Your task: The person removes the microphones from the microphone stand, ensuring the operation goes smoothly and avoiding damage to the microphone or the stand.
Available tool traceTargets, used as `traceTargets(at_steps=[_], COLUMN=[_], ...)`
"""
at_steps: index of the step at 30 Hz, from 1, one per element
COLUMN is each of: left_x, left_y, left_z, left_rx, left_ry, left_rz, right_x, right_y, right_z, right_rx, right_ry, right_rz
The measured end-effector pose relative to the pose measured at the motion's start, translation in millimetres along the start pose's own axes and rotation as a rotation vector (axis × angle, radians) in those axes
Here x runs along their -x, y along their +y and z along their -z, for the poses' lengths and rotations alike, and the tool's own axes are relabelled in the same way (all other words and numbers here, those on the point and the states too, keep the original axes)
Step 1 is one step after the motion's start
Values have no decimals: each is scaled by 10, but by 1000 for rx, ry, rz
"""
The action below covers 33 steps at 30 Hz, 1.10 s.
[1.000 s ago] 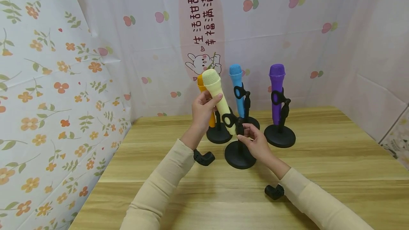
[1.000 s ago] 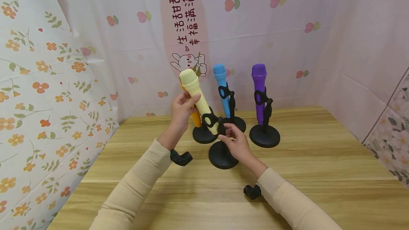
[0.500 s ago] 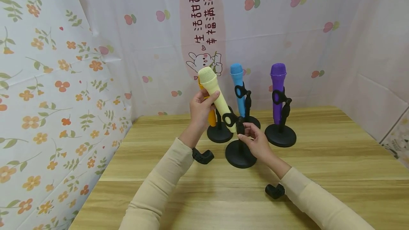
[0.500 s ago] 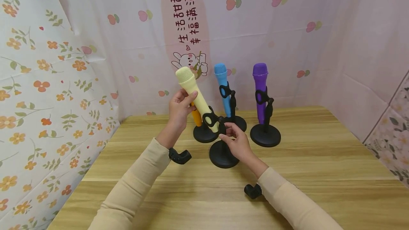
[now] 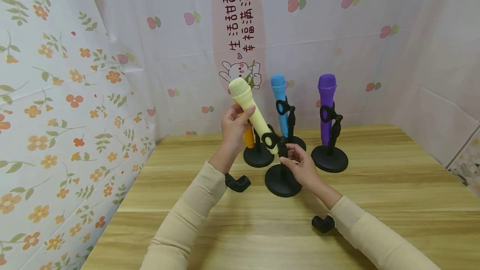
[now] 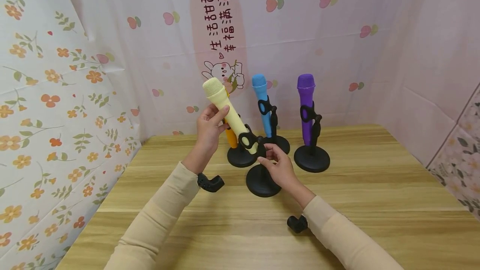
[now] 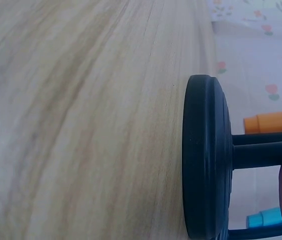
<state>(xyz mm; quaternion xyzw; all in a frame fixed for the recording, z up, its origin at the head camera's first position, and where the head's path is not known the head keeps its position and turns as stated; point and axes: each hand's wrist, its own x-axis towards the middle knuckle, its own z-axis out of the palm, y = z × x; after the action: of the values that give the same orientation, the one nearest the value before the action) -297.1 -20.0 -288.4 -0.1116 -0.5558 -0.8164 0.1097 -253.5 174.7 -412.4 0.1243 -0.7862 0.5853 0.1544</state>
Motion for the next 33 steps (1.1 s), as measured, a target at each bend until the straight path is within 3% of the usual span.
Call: traceTargets(at_steps=[33], left_x=[-3], left_y=[12], left_z=[120], left_rx=[97], left_ry=[33], left_rz=[1], right_x=[-18], right_y=[25], right_z=[-3], right_rx=[10], right_ry=[21], right_rz=[27])
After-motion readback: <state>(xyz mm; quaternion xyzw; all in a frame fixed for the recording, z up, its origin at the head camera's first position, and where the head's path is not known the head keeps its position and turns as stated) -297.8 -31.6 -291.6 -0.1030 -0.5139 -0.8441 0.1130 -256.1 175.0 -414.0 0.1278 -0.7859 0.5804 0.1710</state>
